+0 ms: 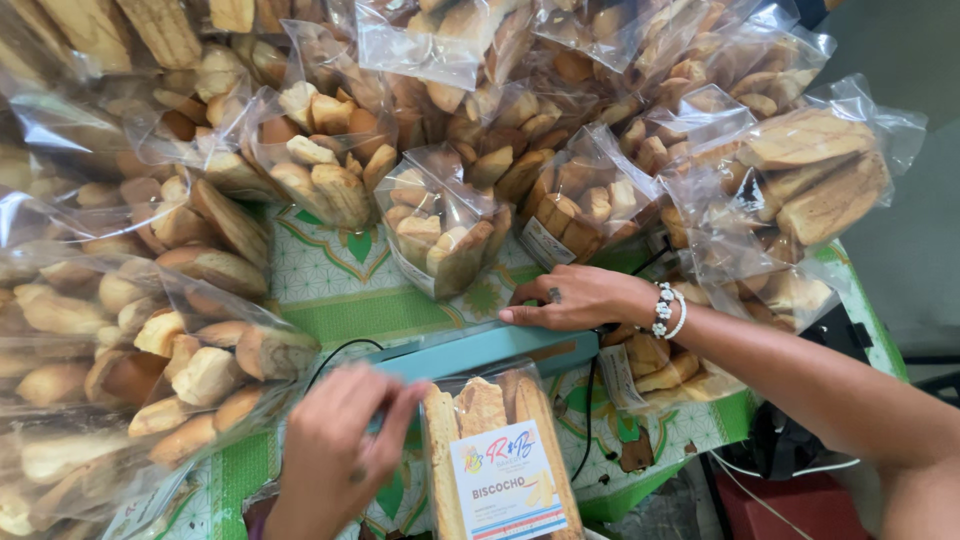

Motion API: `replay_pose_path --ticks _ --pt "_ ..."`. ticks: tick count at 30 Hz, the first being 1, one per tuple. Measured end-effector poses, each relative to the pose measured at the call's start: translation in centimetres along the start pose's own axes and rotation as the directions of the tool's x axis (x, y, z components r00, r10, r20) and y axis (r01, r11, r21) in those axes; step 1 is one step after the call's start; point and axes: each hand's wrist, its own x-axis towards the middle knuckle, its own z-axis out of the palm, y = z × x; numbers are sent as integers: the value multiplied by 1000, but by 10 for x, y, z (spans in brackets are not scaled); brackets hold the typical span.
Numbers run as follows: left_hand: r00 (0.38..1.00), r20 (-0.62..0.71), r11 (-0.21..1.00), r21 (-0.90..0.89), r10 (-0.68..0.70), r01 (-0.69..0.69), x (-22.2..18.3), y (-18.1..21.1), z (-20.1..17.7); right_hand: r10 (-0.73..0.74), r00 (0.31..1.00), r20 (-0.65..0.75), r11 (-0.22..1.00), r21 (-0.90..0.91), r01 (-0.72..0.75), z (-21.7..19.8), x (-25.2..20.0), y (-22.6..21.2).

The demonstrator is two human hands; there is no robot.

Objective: The person packages baked bread into plastic bags and seals them using a manual heat sealer on a table surrounded by many other bags of bread.

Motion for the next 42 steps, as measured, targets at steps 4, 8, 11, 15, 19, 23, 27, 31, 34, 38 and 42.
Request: replay_pose_path --ticks 4,8,11,15,19,23,27,31,34,38,42 --pt "696 660 954 117 -282 275 -49 -29 32 -4 1000 1 997 -73 4 -15 -11 -15" --pt "910 403 335 -874 97 351 -73 -32 83 -199 965 -173 963 -214 161 -30 -36 -33" --pt "771 632 -160 -771 -76 616 -82 -19 100 -597 683 -421 797 -408 446 -39 -57 -43" --pt "678 694 -275 -720 -243 637 -86 0 101 -748 400 -530 663 -580 473 -35 -80 -55" --pt "819 531 20 -836 -215 548 -93 6 98 -710 436 -553 702 -510 497 2 -97 -73" --pt "892 441 171 -876 -96 451 -109 13 91 -651 482 -587 739 -344 579 35 -118 -79" --pt "955 296 423 -870 37 253 -111 30 62 -619 499 -607 722 -189 666 48 -137 -88" --pt "981 -36 667 -729 188 -155 -97 48 17 -678 342 -651 664 -343 664 63 -153 -101" --pt "880 -350 894 -196 320 -403 -88 67 5 -755 255 -604 616 -521 591 77 -154 -106" --pt "854 -228 881 45 468 -471 -73 73 5 -738 233 -634 625 -509 592 90 -138 -107" --pt "826 -140 833 189 547 -520 -63 62 1 -762 248 -598 623 -571 535 95 -120 -96"
